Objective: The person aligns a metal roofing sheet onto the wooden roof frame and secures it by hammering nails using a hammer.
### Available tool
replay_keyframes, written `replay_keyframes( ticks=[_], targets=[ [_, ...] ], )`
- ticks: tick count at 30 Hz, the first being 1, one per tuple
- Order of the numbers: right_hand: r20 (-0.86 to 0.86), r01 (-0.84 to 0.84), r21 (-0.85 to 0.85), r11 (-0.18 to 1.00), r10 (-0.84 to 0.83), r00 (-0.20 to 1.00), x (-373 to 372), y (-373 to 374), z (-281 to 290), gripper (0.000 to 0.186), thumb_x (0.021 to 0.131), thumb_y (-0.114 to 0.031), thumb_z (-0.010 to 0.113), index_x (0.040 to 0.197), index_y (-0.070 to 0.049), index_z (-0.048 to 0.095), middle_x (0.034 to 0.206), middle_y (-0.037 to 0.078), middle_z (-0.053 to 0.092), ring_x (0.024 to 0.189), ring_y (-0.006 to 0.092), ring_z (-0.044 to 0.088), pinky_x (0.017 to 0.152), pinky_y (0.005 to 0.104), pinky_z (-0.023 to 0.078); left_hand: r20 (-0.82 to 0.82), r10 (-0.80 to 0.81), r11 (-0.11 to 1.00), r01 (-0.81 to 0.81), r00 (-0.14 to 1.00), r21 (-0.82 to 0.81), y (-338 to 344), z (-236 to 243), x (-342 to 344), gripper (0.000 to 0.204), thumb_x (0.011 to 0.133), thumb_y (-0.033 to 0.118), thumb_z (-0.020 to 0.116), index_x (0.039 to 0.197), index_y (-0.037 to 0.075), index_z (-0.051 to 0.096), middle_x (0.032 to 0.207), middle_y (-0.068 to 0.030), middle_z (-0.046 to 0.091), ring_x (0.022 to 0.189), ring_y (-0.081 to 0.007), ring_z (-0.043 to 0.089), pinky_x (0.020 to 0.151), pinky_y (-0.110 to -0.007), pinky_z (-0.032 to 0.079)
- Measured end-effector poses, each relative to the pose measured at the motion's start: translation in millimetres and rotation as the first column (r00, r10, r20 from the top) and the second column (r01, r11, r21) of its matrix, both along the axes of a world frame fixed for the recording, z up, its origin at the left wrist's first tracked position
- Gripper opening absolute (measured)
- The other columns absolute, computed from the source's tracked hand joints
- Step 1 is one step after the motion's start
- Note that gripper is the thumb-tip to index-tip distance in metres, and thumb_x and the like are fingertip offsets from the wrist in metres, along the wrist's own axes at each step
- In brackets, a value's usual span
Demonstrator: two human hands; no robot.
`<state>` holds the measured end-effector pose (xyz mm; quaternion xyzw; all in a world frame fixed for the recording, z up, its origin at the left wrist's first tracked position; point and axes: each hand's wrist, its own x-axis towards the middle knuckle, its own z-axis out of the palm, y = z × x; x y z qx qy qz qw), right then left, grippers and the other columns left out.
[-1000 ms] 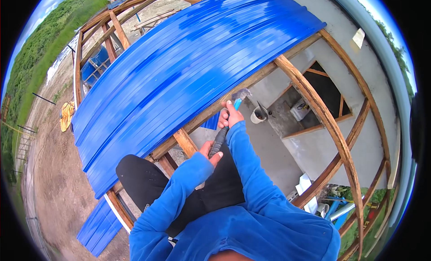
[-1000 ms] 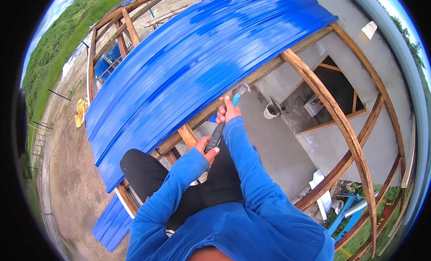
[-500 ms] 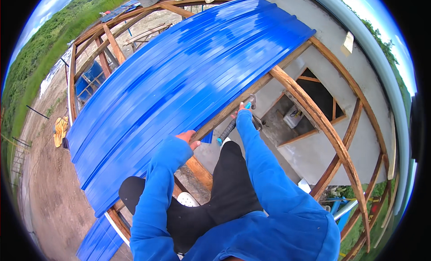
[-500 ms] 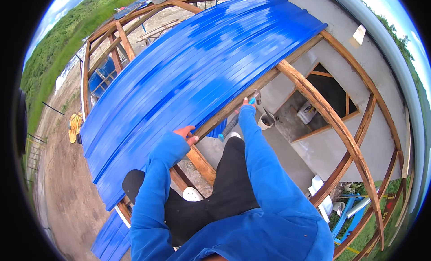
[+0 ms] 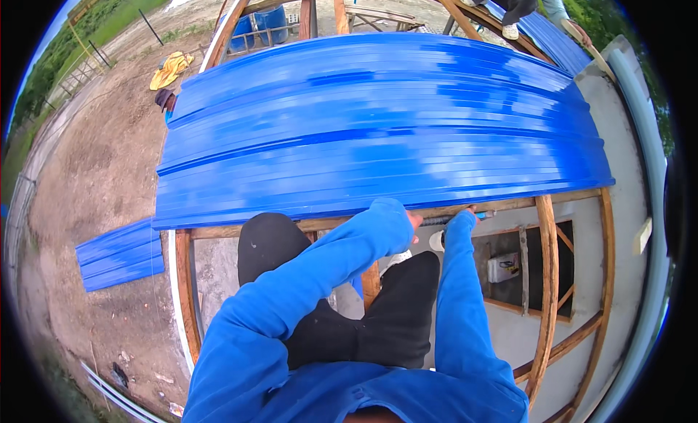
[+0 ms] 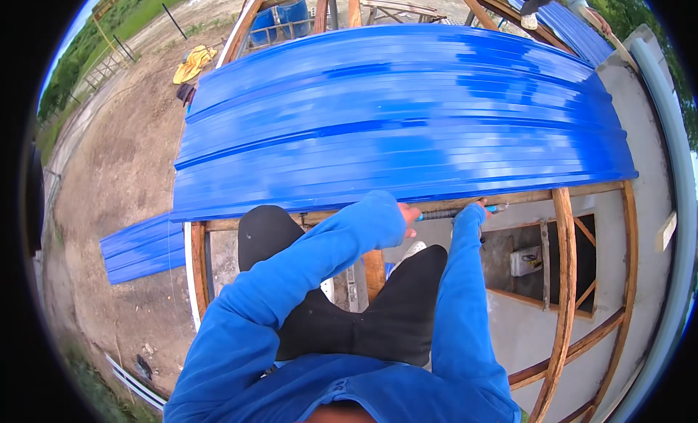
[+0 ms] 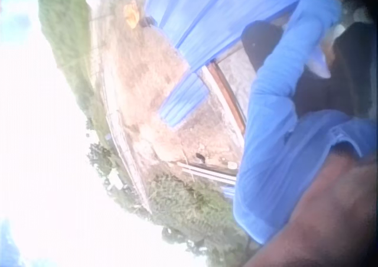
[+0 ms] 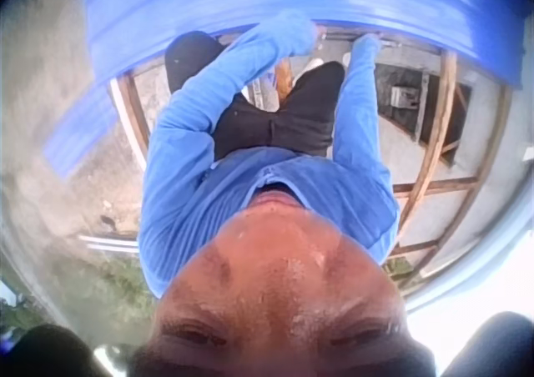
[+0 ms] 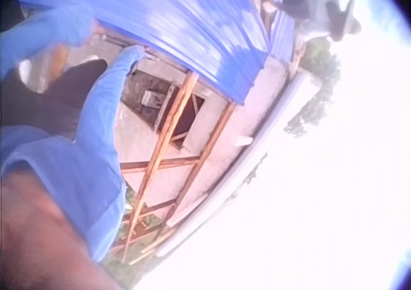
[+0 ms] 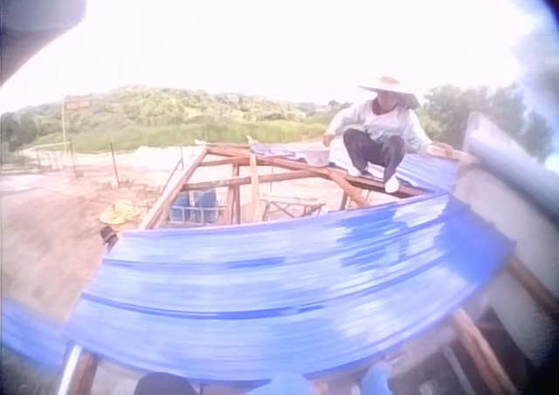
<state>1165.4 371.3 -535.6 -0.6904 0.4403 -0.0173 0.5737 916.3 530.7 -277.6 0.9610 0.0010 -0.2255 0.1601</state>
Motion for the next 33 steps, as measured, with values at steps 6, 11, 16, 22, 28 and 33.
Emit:
replay_keyframes(
  ticks=[6,11,16,22,28,33],
  targets=[
    [-0.024,-0.029,-0.051,0.998,0.028,0.999,17,-16,-10,0.04,0.098,-0.034,0.044,0.119,0.0,0.042,0.116,0.021,0.059,0.09,0.0325,0.063,0.075,0.0428,0.053,0.097,-0.01,0.998,0.016,0.995,-0.055,-4,7,14,0.036,0.092,0.037,0.051,0.117,0.011,0.054,0.106,-0.013,0.063,0.094,-0.0322,0.062,0.077,-0.044,0.05],
    [0.027,0.121,-0.244,0.962,-0.118,0.993,57,-57,-53,0.034,0.094,-0.033,0.052,0.103,-0.001,0.047,0.1,0.025,0.061,0.082,0.0331,0.063,0.064,0.0447,0.05,0.17,-0.003,0.991,0.026,0.985,-0.131,-12,12,26,0.037,0.092,0.035,0.05,0.12,0.011,0.053,0.108,-0.0131,0.063,0.094,-0.0324,0.062,0.078,-0.043,0.05],
    [0.073,0.026,-0.201,0.979,-0.011,0.997,28,-23,-48,0.029,0.095,-0.025,0.05,0.104,0.001,0.041,0.094,0.025,0.06,0.081,0.0341,0.062,0.066,0.0449,0.048,0.267,-0.042,0.985,0.084,0.963,-0.149,-8,-13,23,0.042,0.091,0.035,0.054,0.122,0.007,0.053,0.109,-0.0125,0.064,0.092,-0.0319,0.064,0.077,-0.043,0.05],
    [0.13,-0.001,-0.219,0.976,0.03,0.991,14,-24,-39,0.029,0.096,-0.02,0.048,0.104,0.003,0.032,0.088,0.026,0.058,0.076,0.0349,0.06,0.067,0.0458,0.046,0.071,-0.026,0.923,0.051,0.997,-0.382,-12,-8,51,0.04,0.091,0.028,0.056,0.125,0.008,0.051,0.117,-0.0175,0.059,0.105,-0.0331,0.058,0.09,-0.04,0.046],
    [0.168,0.054,-0.278,0.959,-0.007,0.986,1,-24,-20,0.037,0.092,-0.023,0.054,0.104,0.006,0.034,0.089,0.025,0.056,0.079,0.0375,0.058,0.071,0.0472,0.045,0.386,0.14,0.926,0.018,0.912,-0.378,33,-81,213,0.039,0.089,0.024,0.059,0.124,0.007,0.053,0.113,-0.0167,0.06,0.105,-0.0334,0.057,0.092,-0.04,0.045],
    [-0.022,-0.034,-0.258,0.965,0.029,0.999,0,-11,2,0.037,0.093,-0.022,0.051,0.109,0.006,0.034,0.088,0.026,0.057,0.077,0.0377,0.059,0.069,0.0461,0.046,0.573,0.362,0.897,-0.108,0.735,-0.428,55,-142,370,0.036,0.087,0.019,0.061,0.121,0.011,0.056,0.108,-0.0136,0.063,0.099,-0.0306,0.06,0.086,-0.04,0.048]
  ],
)
